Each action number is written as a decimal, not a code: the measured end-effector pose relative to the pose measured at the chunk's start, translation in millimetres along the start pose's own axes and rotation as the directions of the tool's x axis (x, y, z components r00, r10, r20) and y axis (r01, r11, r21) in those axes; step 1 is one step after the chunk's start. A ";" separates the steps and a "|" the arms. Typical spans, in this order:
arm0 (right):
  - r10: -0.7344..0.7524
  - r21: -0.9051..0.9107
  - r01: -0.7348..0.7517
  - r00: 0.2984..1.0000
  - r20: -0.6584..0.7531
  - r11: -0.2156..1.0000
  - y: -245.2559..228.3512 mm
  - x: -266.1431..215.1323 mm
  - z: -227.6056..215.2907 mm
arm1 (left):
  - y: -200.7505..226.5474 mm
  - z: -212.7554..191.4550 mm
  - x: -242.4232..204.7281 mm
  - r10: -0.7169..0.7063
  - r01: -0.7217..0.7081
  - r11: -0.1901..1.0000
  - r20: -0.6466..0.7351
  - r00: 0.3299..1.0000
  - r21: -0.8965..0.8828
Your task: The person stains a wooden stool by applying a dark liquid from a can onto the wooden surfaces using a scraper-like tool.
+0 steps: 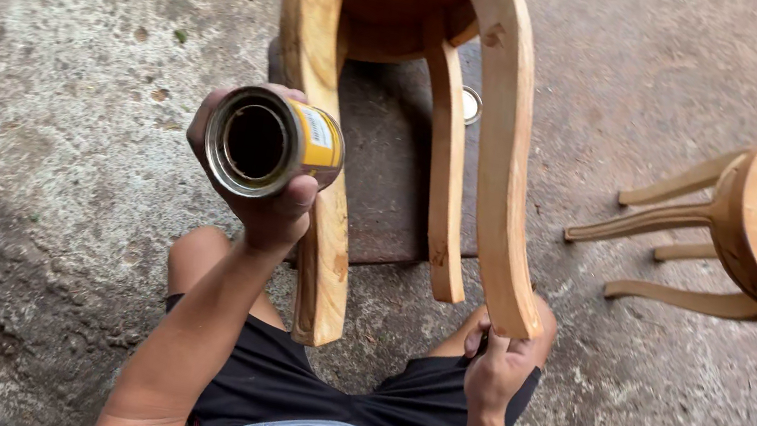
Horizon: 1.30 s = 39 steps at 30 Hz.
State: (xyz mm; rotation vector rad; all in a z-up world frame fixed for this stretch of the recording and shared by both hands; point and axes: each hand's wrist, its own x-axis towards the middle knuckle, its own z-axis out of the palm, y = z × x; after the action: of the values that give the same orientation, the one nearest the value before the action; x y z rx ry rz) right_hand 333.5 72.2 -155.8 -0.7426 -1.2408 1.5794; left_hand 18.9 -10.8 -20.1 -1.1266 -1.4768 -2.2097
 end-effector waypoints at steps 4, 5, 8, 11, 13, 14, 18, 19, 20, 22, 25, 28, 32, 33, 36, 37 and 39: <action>0.071 -0.013 -0.071 0.995 0.072 0.997 7.9 -12.5 -1.4 | -18.9 -13.6 -6.2 -0.044 0.061 0.995 -0.211 0.976 0.076; 0.076 -0.067 -0.071 0.994 0.074 0.995 8.5 -13.4 -4.5 | -24.8 -19.8 -10.1 -0.068 0.098 0.989 -0.251 0.966 0.109; 0.105 -0.183 -0.089 0.991 0.078 0.979 11.0 -14.6 -15.4 | -38.7 -49.0 -22.7 -0.101 0.184 0.953 -0.317 0.943 0.243; 0.128 -0.206 -0.102 0.984 0.122 0.973 12.0 -13.5 -21.0 | -39.0 -72.9 -34.5 -0.165 0.249 0.929 -0.295 0.941 0.276; 0.114 -0.212 -0.072 0.975 0.192 0.975 8.8 -15.8 -16.6 | -32.2 -85.8 -41.4 -0.178 0.256 0.919 -0.262 0.948 0.299; 0.111 -0.211 -0.065 0.971 0.211 0.975 7.3 -14.7 -11.1 | -28.8 -90.5 -45.2 -0.173 0.248 0.912 -0.242 0.955 0.326; 0.036 -0.208 0.032 0.947 0.319 0.978 -6.4 -9.1 23.5 | -14.5 -97.3 -65.7 -0.241 0.301 0.901 -0.218 0.946 0.312; 0.003 -0.205 0.074 0.936 0.352 0.976 -12.9 -7.5 32.4 | -11.6 -96.6 -69.7 -0.246 0.293 0.916 -0.194 0.950 0.274; -0.011 -0.230 0.097 0.937 0.350 0.968 -20.9 -6.7 40.6 | -8.5 -95.4 -72.9 -0.250 0.286 0.929 -0.171 0.953 0.235; -0.051 -0.268 0.154 0.933 0.356 0.951 -34.9 -0.3 61.1 | -4.9 -94.5 -72.7 -0.248 0.262 0.949 -0.098 0.964 0.174; -0.112 -0.351 0.302 0.875 0.470 0.886 -62.2 9.6 81.6 | 2.6 -95.0 -77.0 -0.283 0.280 0.955 0.017 0.959 0.096; -0.103 -0.340 0.304 0.860 0.499 0.890 -77.6 16.3 99.9 | 4.8 -95.8 -79.9 -0.336 0.334 0.942 0.074 0.939 0.033; -0.064 -0.368 0.272 0.871 0.487 0.889 -78.2 10.9 104.9 | 6.7 -102.8 -83.9 -0.344 0.343 0.939 0.083 0.935 0.031; -0.040 -0.354 0.231 0.881 0.472 0.906 -73.1 8.3 103.7 | 6.2 -105.5 -85.3 -0.350 0.350 0.937 0.085 0.933 0.021; 0.005 -0.344 0.163 0.898 0.439 0.925 -62.5 1.2 95.3 | 10.0 -117.5 -85.5 -0.357 0.347 0.931 0.086 0.930 0.114; 0.016 -0.341 0.148 0.900 0.435 0.928 -58.8 0.0 93.8 | 12.2 -117.7 -85.2 -0.358 0.347 0.929 0.077 0.931 0.126; 0.096 -0.257 0.015 0.904 0.416 0.966 -54.3 -3.6 90.8 | 17.8 -114.6 -84.2 -0.353 0.341 0.928 0.057 0.934 0.152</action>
State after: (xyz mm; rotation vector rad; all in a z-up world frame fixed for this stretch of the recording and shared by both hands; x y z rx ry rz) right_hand 271.6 36.9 -77.5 -0.5982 -1.7857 1.6910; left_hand 32.9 -135.2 -89.8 -0.9842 -1.9669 -2.2538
